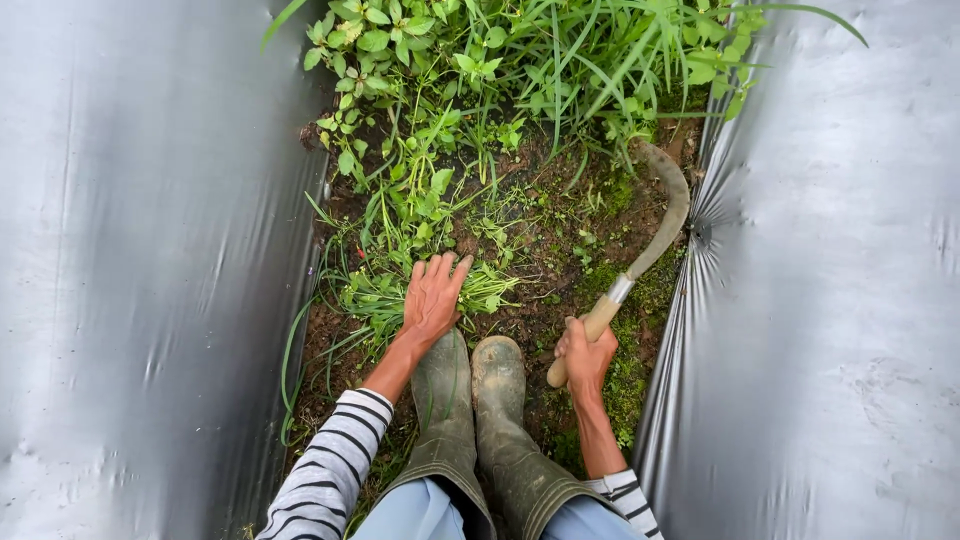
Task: Weeding a garden path between plastic-covered beds using a sickle and hands
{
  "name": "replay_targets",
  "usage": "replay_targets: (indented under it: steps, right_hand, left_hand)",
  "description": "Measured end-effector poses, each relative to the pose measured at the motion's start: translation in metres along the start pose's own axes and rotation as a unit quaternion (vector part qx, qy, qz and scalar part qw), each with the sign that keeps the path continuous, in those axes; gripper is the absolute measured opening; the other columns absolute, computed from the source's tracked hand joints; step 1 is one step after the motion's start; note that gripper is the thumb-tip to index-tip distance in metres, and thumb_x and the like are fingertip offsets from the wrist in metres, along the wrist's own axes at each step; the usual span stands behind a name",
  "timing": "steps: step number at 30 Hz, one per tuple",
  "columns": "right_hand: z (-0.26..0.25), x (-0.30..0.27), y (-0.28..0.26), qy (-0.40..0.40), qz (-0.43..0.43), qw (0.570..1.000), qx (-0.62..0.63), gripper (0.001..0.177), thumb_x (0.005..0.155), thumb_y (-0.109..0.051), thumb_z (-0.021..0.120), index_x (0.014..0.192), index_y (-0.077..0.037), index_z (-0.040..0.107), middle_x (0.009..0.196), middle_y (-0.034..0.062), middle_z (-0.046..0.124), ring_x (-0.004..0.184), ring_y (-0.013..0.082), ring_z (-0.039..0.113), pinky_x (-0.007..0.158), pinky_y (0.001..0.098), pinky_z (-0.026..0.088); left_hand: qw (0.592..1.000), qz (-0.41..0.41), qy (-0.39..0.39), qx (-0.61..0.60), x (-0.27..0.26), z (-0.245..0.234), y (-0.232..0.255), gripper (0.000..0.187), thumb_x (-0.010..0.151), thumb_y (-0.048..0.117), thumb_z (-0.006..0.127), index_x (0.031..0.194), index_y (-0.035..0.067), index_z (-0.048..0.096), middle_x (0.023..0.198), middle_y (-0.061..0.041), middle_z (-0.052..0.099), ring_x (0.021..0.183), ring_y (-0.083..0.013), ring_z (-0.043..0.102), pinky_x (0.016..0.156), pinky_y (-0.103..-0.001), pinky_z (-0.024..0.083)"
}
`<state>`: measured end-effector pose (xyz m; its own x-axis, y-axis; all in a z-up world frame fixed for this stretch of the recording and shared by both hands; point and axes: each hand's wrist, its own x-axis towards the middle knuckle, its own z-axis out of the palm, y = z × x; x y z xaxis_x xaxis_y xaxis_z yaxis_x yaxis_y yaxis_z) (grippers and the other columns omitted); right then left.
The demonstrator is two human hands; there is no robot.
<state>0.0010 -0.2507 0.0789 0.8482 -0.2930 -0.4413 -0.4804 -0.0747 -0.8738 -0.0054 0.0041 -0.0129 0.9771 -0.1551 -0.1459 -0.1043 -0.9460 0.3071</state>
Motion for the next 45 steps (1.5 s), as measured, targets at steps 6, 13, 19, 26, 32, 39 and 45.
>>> replay_targets:
  steps: [6,13,19,26,32,39,45]
  right_hand:
    - [-0.002,-0.028,0.003,-0.036,0.119,0.99,-0.06,0.006,0.09,-0.005,0.061,0.089,0.002,0.059,0.056,0.0034,0.053,0.04,0.0116,0.05,0.035,0.0276,0.048]
    - [-0.012,-0.018,-0.004,0.035,-0.012,0.997,-0.072,0.003,0.09,-0.001,0.061,0.087,0.0,0.059,0.054,0.0062,0.057,0.038,0.0104,0.052,0.034,0.0245,0.045]
    - [-0.029,-0.051,0.01,0.021,0.03,0.991,-0.132,0.006,0.088,-0.003,0.062,0.084,0.002,0.06,0.05,0.0093,0.058,0.035,0.0133,0.053,0.033,0.0273,0.044]
    - [-0.037,-0.013,0.026,0.002,-0.011,0.986,-0.168,0.009,0.093,-0.006,0.059,0.093,0.003,0.059,0.055,0.0103,0.058,0.037,0.0123,0.052,0.035,0.0257,0.044]
    - [-0.05,-0.063,0.01,0.026,0.013,0.99,-0.136,0.008,0.086,-0.005,0.063,0.08,0.0,0.059,0.048,0.009,0.057,0.034,0.0143,0.054,0.032,0.0268,0.043]
    - [-0.054,-0.052,0.013,-0.04,0.051,0.991,-0.113,0.008,0.09,-0.002,0.063,0.086,0.004,0.061,0.053,0.01,0.06,0.036,0.0138,0.054,0.032,0.0247,0.047]
    - [-0.054,-0.06,-0.023,0.049,-0.024,0.995,-0.089,0.012,0.09,-0.007,0.065,0.081,-0.001,0.059,0.046,0.0093,0.056,0.033,0.0138,0.053,0.031,0.0266,0.042]
  left_hand:
    - [1.0,-0.006,-0.001,-0.005,0.005,-0.009,-0.002,0.101,0.056,0.019,0.098,0.143,0.013,0.048,0.129,-0.012,0.052,0.112,-0.0258,0.051,0.093,-0.04,0.038]
    - [1.0,0.002,-0.006,0.011,0.002,0.012,-0.003,0.102,0.054,0.021,0.099,0.142,0.013,0.048,0.128,-0.011,0.052,0.11,-0.0243,0.052,0.092,-0.039,0.039]
    - [0.999,0.033,0.003,-0.004,0.004,-0.02,0.003,0.098,0.051,0.016,0.099,0.137,0.013,0.053,0.123,-0.012,0.055,0.106,-0.0248,0.054,0.089,-0.04,0.038]
    - [0.984,0.177,0.023,0.011,0.031,-0.033,0.059,0.07,0.063,0.005,0.091,0.126,0.013,0.062,0.112,-0.012,0.061,0.1,-0.0259,0.059,0.088,-0.041,0.04]
    - [0.964,0.259,0.018,0.062,0.068,-0.061,0.093,0.045,0.073,0.003,0.083,0.113,0.014,0.067,0.108,-0.011,0.067,0.097,-0.0256,0.065,0.089,-0.044,0.043]
    - [0.957,0.261,-0.05,0.116,0.126,-0.053,0.128,0.063,0.092,0.008,0.068,0.15,0.013,0.044,0.133,-0.012,0.059,0.11,-0.0231,0.065,0.092,-0.04,0.044]
    - [0.955,0.24,-0.058,0.164,0.153,0.003,0.135,0.099,0.073,0.025,0.086,0.156,0.007,0.037,0.16,-0.019,0.036,0.138,-0.0335,0.045,0.099,-0.047,0.041]
